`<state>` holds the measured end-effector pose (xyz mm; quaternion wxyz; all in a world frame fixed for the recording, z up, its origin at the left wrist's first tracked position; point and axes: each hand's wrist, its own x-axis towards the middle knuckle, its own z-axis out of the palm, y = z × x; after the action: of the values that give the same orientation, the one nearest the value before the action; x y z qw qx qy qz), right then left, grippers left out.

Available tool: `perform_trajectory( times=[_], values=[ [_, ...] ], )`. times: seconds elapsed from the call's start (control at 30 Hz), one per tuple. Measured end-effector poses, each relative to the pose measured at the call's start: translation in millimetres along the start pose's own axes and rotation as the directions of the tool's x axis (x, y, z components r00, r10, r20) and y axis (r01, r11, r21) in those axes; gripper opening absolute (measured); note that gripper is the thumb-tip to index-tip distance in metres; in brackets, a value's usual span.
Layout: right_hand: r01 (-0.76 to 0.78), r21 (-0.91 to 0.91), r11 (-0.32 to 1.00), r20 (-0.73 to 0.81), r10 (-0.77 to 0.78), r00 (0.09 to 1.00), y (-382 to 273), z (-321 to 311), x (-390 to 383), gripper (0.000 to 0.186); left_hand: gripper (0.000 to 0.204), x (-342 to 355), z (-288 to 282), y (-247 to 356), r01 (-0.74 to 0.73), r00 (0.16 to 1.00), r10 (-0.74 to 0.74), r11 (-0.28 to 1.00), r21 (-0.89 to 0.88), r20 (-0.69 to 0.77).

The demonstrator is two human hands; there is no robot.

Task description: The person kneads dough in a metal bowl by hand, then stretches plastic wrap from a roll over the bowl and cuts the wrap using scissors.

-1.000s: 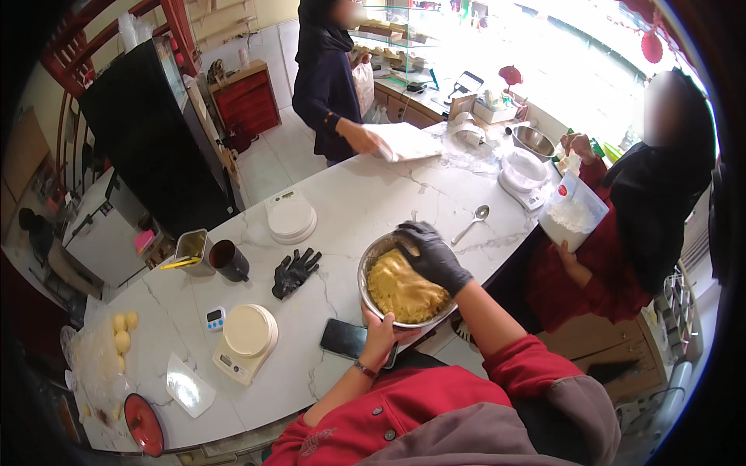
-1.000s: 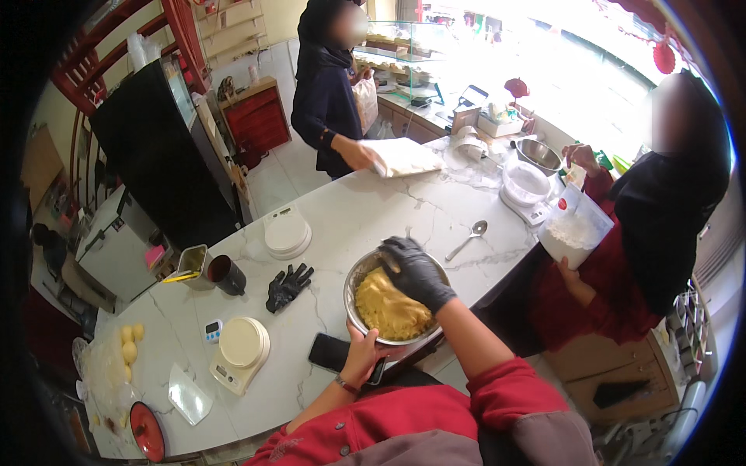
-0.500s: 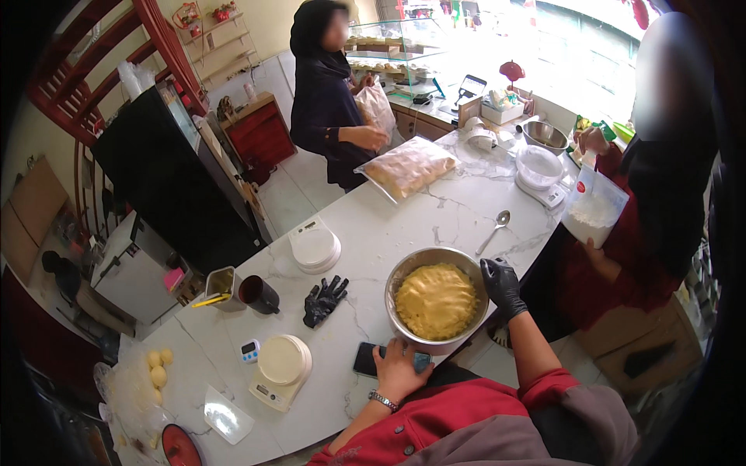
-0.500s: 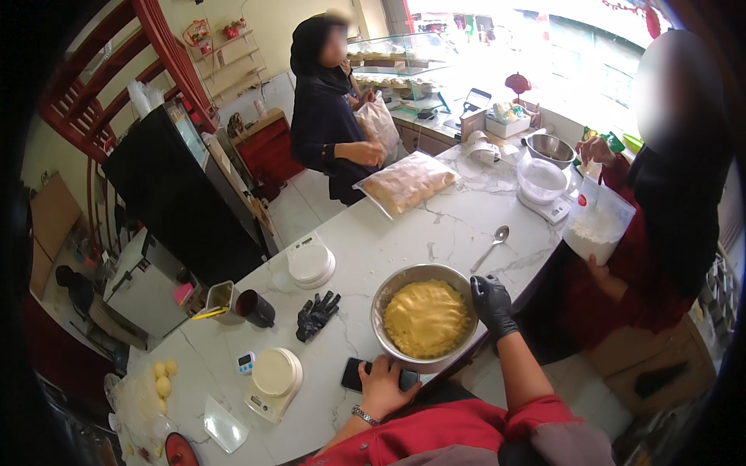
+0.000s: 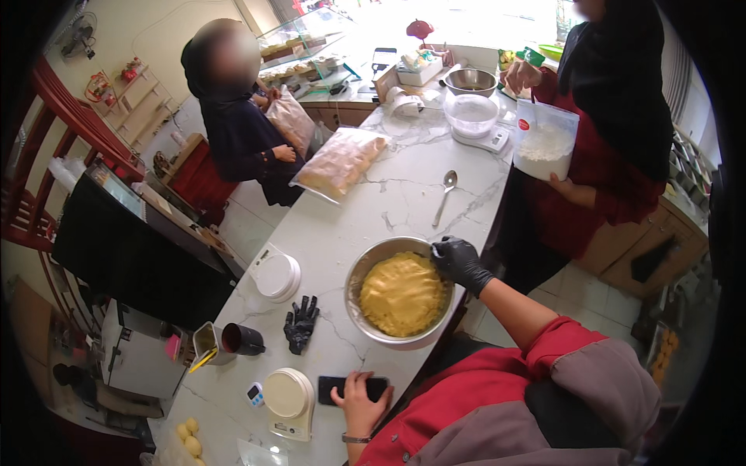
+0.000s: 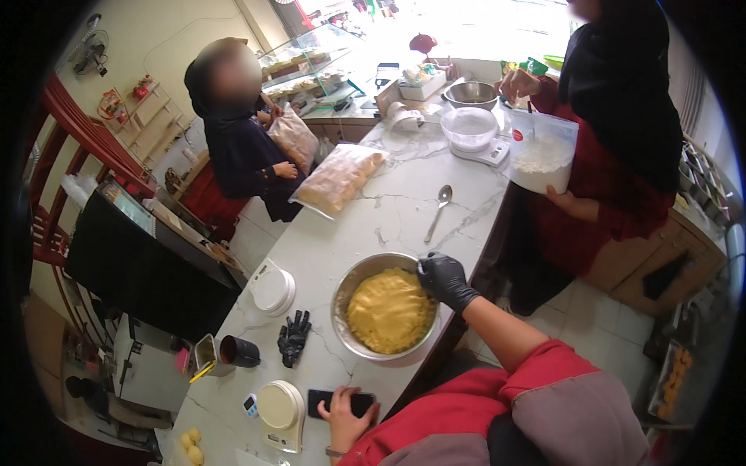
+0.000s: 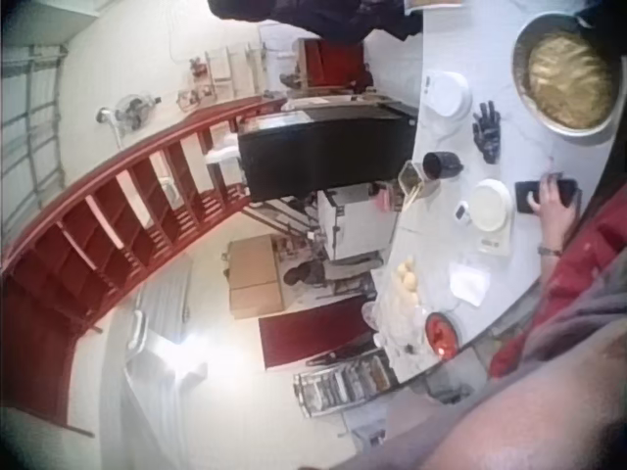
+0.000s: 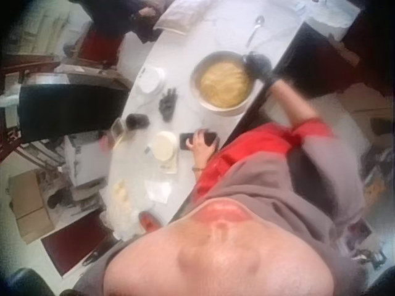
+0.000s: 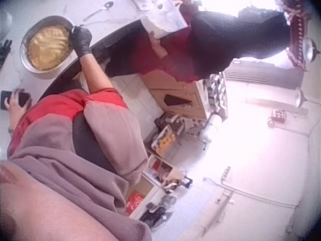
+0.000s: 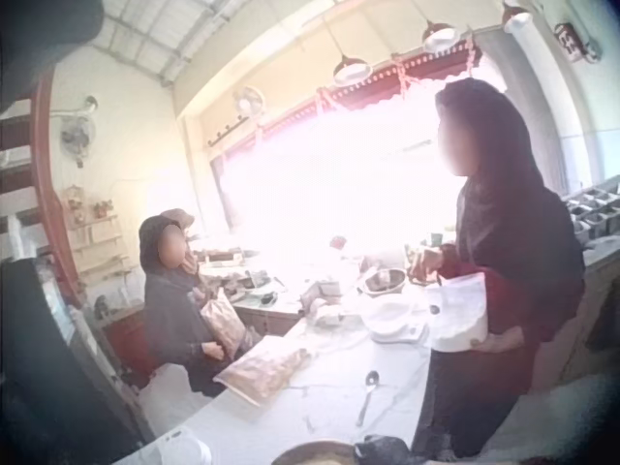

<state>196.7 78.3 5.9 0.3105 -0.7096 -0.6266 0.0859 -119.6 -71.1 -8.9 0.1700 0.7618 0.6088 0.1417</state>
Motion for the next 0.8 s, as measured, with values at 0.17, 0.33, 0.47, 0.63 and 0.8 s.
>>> perform_trajectory(
  times=[0.17,0.33,0.47,0.63,0.8],
  values=[
    [0.038,0.021,0.999,0.137,-0.041,0.990,-18,14,-13,0.023,0.058,5,-14,-14,0.172,0.973,-0.220,0.897,-0.407,-0.073],
    [0.200,0.303,0.932,0.271,-0.285,0.919,-55,31,-32,0.027,0.056,32,-15,-16,0.037,0.892,-0.330,0.733,-0.679,-0.308],
    [0.253,0.306,0.918,0.425,-0.369,0.826,-83,32,-36,0.026,0.053,43,-19,-19,0.157,0.733,-0.565,0.682,-0.714,-0.379],
    [0.355,0.498,0.791,0.510,-0.598,0.619,-68,33,16,0.032,0.054,44,-17,-21,0.256,0.671,-0.608,0.728,-0.636,-0.424],
    [0.553,0.145,0.821,0.188,-0.571,0.799,-22,9,214,0.027,0.054,27,-9,-57,0.444,0.692,-0.398,0.892,-0.079,-0.602]
  ],
)
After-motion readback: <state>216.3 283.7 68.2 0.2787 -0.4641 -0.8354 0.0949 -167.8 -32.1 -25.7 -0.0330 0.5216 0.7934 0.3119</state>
